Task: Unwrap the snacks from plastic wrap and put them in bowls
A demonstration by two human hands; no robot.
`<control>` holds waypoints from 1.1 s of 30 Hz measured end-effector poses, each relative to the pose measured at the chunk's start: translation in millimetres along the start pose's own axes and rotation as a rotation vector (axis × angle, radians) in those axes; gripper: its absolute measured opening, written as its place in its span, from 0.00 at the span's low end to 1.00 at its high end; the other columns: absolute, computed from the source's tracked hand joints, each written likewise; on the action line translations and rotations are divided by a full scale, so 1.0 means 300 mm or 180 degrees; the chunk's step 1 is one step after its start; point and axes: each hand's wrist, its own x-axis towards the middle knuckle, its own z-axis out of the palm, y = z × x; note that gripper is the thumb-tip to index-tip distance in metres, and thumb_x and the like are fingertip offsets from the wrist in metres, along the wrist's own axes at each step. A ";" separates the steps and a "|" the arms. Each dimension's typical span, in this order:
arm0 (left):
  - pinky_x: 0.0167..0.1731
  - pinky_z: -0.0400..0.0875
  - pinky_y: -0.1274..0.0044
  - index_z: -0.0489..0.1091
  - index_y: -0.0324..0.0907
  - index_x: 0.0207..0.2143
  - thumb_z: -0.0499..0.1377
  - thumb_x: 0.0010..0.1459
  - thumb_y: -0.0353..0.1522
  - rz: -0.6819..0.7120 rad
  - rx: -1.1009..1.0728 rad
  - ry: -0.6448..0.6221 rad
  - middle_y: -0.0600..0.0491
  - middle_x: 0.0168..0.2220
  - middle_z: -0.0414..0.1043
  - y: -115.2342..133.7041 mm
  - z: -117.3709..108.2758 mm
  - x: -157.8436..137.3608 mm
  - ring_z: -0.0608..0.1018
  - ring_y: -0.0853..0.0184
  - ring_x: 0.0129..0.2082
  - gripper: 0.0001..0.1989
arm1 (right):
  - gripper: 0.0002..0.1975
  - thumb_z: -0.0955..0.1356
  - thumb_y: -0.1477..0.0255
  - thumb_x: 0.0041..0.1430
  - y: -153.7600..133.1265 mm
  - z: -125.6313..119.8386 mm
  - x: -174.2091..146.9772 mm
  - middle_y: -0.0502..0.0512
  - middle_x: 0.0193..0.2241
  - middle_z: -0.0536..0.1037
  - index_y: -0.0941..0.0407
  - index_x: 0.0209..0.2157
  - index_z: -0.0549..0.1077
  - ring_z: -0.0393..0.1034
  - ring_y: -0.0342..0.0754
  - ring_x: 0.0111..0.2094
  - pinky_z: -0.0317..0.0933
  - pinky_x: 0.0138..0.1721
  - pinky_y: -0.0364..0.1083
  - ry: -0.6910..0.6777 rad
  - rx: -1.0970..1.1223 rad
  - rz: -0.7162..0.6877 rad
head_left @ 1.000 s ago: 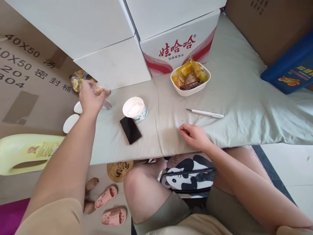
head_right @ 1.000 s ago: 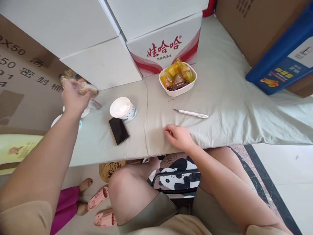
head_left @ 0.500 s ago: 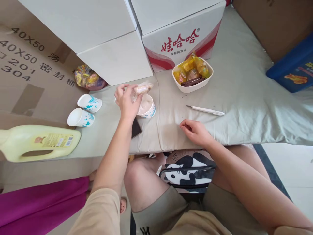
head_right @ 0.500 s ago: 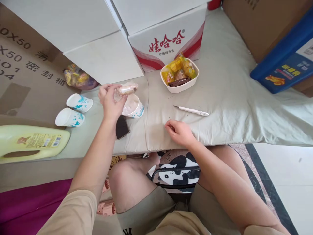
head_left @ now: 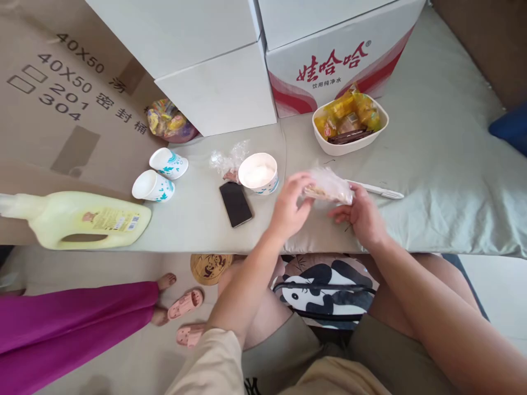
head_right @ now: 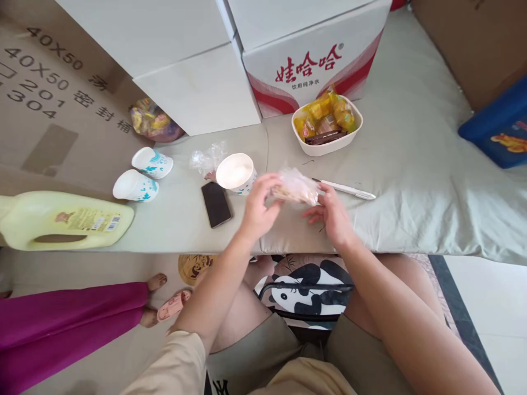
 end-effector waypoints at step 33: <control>0.23 0.66 0.80 0.68 0.50 0.48 0.67 0.49 0.43 -0.2420 -0.2270 -0.0168 0.54 0.37 0.72 -0.070 0.018 -0.019 0.75 0.71 0.29 0.24 | 0.13 0.63 0.64 0.63 -0.029 -0.170 0.010 0.58 0.35 0.76 0.54 0.41 0.75 0.70 0.53 0.36 0.64 0.40 0.52 0.1380 -0.2677 -0.0790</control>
